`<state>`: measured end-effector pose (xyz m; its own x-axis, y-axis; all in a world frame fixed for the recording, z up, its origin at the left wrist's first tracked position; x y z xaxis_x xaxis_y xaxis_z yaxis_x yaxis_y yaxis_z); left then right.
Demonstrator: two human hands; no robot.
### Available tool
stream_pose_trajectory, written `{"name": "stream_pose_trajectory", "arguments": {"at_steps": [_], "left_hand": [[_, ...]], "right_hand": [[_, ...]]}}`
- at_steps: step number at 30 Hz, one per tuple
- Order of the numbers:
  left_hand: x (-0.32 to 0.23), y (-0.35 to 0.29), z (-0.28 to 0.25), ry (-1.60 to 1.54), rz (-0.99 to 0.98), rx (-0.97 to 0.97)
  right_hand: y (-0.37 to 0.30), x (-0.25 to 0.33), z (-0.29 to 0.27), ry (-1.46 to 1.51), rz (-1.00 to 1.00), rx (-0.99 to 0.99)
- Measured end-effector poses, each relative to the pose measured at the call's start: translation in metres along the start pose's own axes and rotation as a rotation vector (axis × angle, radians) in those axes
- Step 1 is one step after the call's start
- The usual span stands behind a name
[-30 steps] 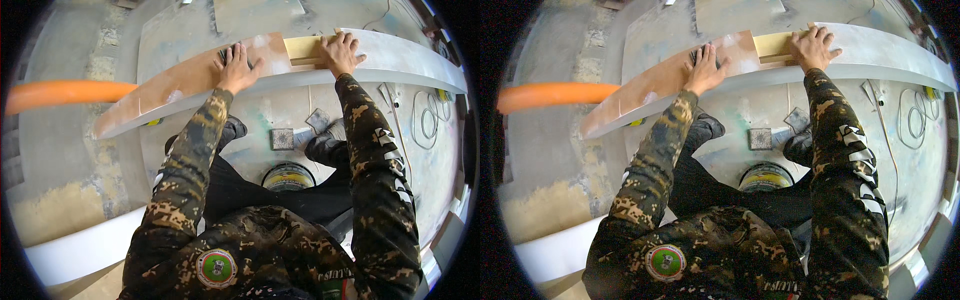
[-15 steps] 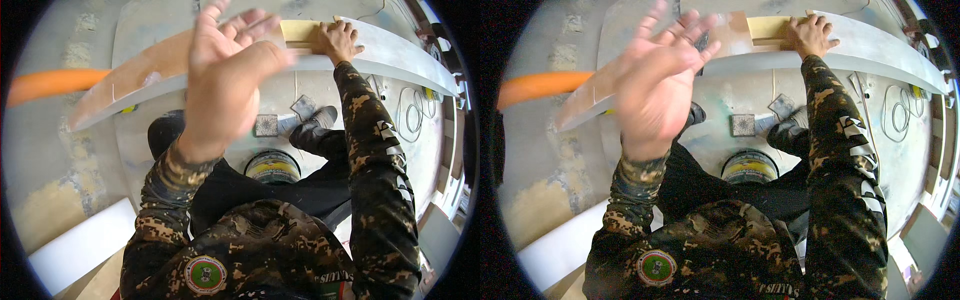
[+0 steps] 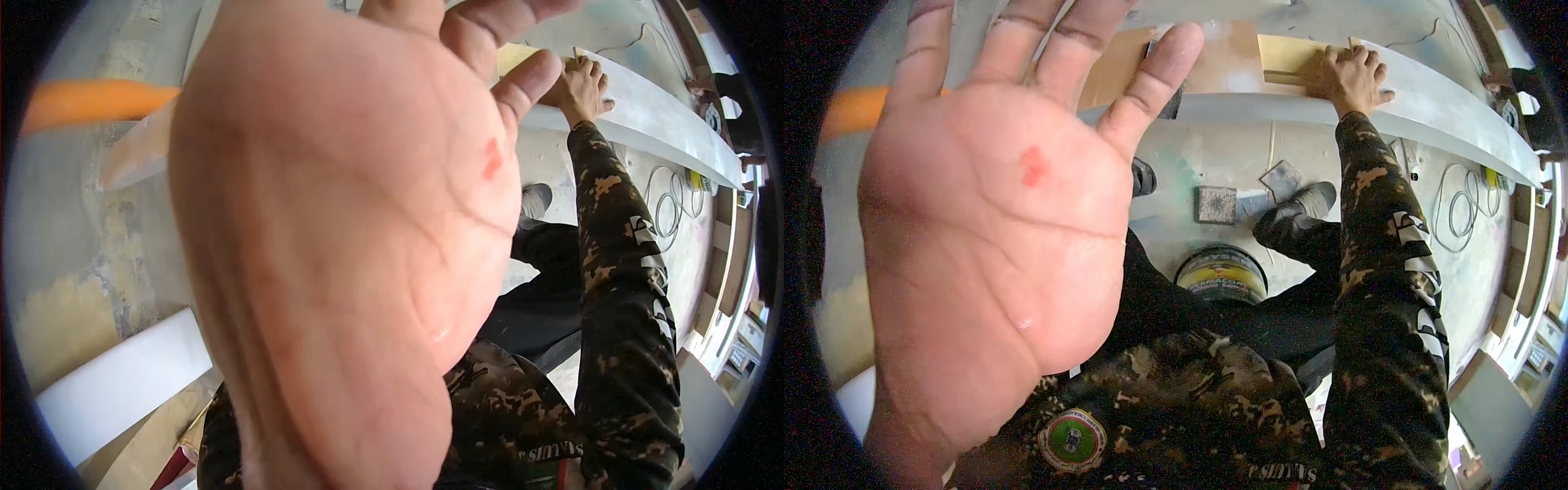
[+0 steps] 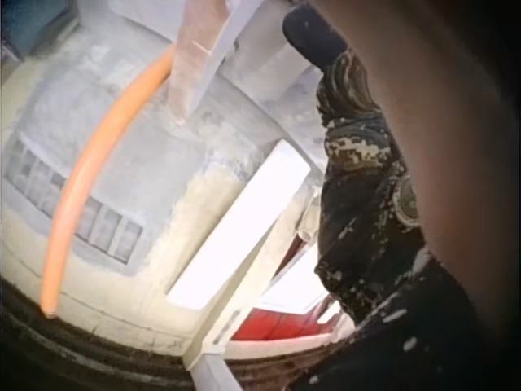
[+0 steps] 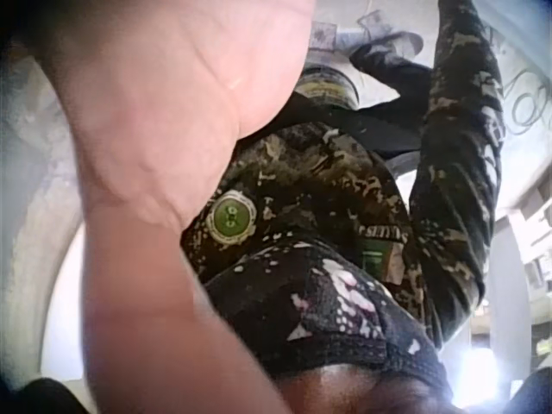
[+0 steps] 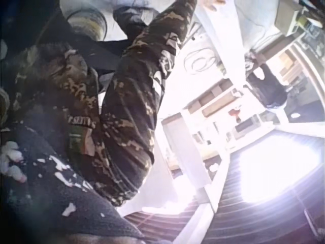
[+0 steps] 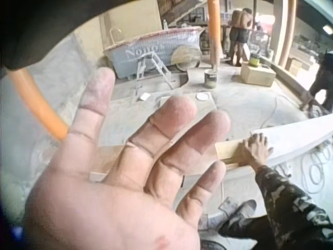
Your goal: Sanding a curved wooden furniture component using a piece of sandpaper.
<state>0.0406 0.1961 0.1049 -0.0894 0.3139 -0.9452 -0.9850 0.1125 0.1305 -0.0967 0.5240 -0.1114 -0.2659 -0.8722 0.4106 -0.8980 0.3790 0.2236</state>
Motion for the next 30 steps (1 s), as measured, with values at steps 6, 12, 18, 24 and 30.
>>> {"name": "stream_pose_trajectory", "arguments": {"at_steps": [6,12,18,24,30], "left_hand": [[0.007,-0.008,-0.005,-0.059,-0.015,-0.011],[0.009,-0.014,-0.011,-0.125,-0.010,-0.006],[0.014,-0.014,-0.006,-0.211,-0.003,0.011],[0.016,-0.020,-0.016,-0.258,0.002,0.013],[0.018,-0.017,-0.014,-0.333,0.010,0.047]], "right_hand": [[-0.001,0.015,0.011,0.031,0.037,0.044],[0.006,0.004,-0.002,0.019,0.038,0.018],[0.002,0.011,0.013,0.023,0.044,0.067],[0.001,0.012,-0.002,0.046,0.042,0.043],[0.002,0.011,-0.002,0.031,0.045,0.026]]}}
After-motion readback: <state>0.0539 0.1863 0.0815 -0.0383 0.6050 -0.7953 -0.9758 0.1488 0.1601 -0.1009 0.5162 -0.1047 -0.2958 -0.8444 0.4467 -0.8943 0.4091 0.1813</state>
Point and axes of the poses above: each hand's wrist, its own y-axis towards the middle knuckle, its own z-axis out of the palm, x = y × z, the point moved 7 cm from there along y, towards the middle knuckle, and after that the axes turned 13 degrees about y, right-handed, at the moved point
